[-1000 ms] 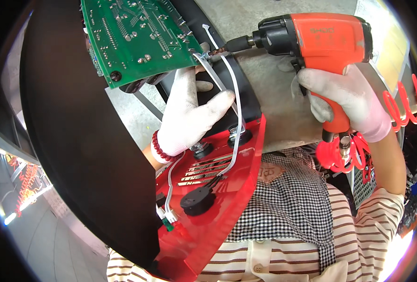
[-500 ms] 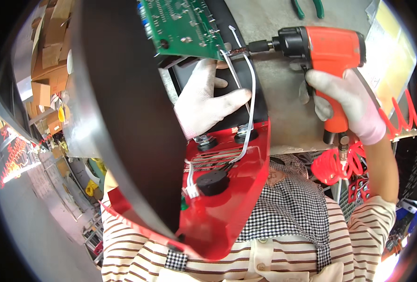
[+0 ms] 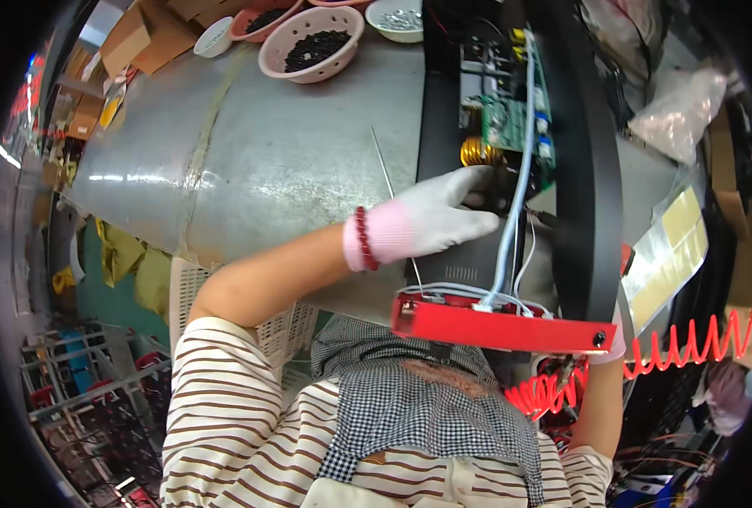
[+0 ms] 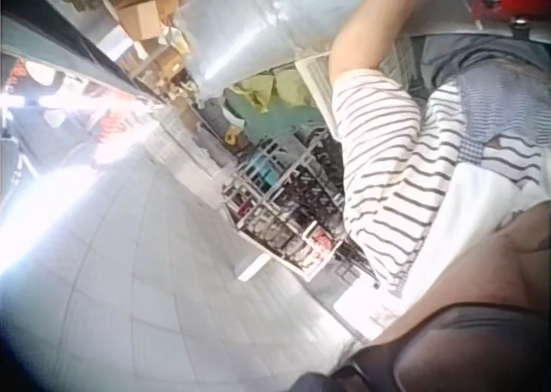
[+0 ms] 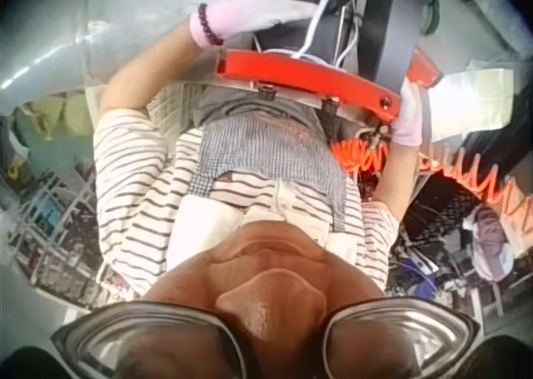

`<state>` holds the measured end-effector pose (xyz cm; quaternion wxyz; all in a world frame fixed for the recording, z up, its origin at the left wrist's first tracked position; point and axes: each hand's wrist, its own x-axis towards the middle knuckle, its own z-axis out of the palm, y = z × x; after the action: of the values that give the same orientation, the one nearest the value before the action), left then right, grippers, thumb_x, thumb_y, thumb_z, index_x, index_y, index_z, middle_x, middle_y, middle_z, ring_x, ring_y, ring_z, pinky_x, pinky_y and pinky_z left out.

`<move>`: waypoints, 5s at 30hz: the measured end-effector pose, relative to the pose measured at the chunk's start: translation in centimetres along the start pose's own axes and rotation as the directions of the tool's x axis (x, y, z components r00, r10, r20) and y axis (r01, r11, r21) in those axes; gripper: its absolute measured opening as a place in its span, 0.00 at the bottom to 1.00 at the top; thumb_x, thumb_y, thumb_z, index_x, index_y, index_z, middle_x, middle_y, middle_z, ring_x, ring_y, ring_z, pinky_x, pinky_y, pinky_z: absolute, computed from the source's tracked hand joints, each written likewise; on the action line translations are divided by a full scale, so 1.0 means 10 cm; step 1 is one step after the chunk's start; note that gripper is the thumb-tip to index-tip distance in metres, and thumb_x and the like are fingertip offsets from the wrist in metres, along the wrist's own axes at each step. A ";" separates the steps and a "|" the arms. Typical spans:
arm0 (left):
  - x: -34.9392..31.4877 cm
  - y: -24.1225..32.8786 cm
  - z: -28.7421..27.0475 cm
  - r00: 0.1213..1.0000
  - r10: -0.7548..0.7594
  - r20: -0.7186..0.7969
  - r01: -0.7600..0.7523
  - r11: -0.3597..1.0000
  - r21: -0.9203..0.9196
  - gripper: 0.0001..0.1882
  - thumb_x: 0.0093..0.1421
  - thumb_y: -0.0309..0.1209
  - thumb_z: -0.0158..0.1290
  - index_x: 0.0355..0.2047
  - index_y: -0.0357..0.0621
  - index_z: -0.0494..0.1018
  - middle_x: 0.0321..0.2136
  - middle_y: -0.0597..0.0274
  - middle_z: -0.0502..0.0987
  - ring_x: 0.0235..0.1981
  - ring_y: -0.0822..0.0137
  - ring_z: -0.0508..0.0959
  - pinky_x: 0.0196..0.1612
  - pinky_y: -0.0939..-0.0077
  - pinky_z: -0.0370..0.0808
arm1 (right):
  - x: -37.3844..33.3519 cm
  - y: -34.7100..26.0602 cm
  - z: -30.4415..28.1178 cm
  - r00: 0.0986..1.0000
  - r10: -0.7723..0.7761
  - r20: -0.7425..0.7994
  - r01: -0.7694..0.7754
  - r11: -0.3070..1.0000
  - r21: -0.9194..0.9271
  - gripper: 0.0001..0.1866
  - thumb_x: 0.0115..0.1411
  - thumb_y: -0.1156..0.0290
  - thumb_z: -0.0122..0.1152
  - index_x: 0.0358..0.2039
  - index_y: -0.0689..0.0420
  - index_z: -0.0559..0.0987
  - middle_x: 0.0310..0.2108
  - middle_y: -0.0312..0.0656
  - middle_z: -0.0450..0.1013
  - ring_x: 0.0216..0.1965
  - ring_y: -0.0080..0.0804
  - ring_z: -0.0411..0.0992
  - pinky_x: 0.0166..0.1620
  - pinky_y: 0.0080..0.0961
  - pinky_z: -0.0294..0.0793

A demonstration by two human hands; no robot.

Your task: The person disassembles a red and black electronic device using a pneumatic screwdriver and pliers. They remove screws, detach the casing, disconnect wires, and separate the circuit board from the chassis, placing components on the workbench.

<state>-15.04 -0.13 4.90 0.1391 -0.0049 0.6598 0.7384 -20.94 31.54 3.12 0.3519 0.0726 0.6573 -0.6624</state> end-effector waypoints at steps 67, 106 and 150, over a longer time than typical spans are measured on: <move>0.31 -0.40 0.15 0.917 0.231 -0.325 -0.086 0.910 0.405 0.17 0.60 0.37 0.57 0.40 0.34 0.78 0.26 0.44 0.80 0.30 0.47 0.82 0.38 0.60 0.78 | 0.04 -0.18 -0.06 0.967 0.249 0.054 -0.254 0.955 0.150 0.21 0.71 0.60 0.55 0.54 0.64 0.77 0.32 0.39 0.74 0.30 0.23 0.69 0.36 0.24 0.69; 0.25 -0.58 0.14 0.902 0.184 -0.390 0.054 0.849 0.525 0.13 0.62 0.34 0.59 0.31 0.33 0.78 0.21 0.49 0.79 0.24 0.49 0.81 0.30 0.59 0.76 | 0.11 -0.27 0.03 0.969 0.082 0.233 -0.080 0.997 -0.017 0.22 0.71 0.57 0.56 0.55 0.62 0.76 0.20 0.31 0.65 0.19 0.15 0.60 0.24 0.18 0.61; -1.58 -0.43 -0.39 0.911 0.216 -0.351 -0.148 0.966 0.211 0.43 0.57 0.61 0.64 0.64 0.50 0.67 0.61 0.61 0.73 0.61 0.57 0.73 0.65 0.52 0.69 | 0.25 -0.06 -0.19 0.982 -0.005 0.187 -0.022 0.990 0.141 0.19 0.68 0.55 0.63 0.48 0.57 0.79 0.23 0.26 0.65 0.18 0.13 0.61 0.22 0.17 0.62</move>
<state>0.41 -6.70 3.21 -0.0578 -0.0701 0.7356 0.6713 -23.88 32.33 1.94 0.4089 0.0377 0.5720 -0.7101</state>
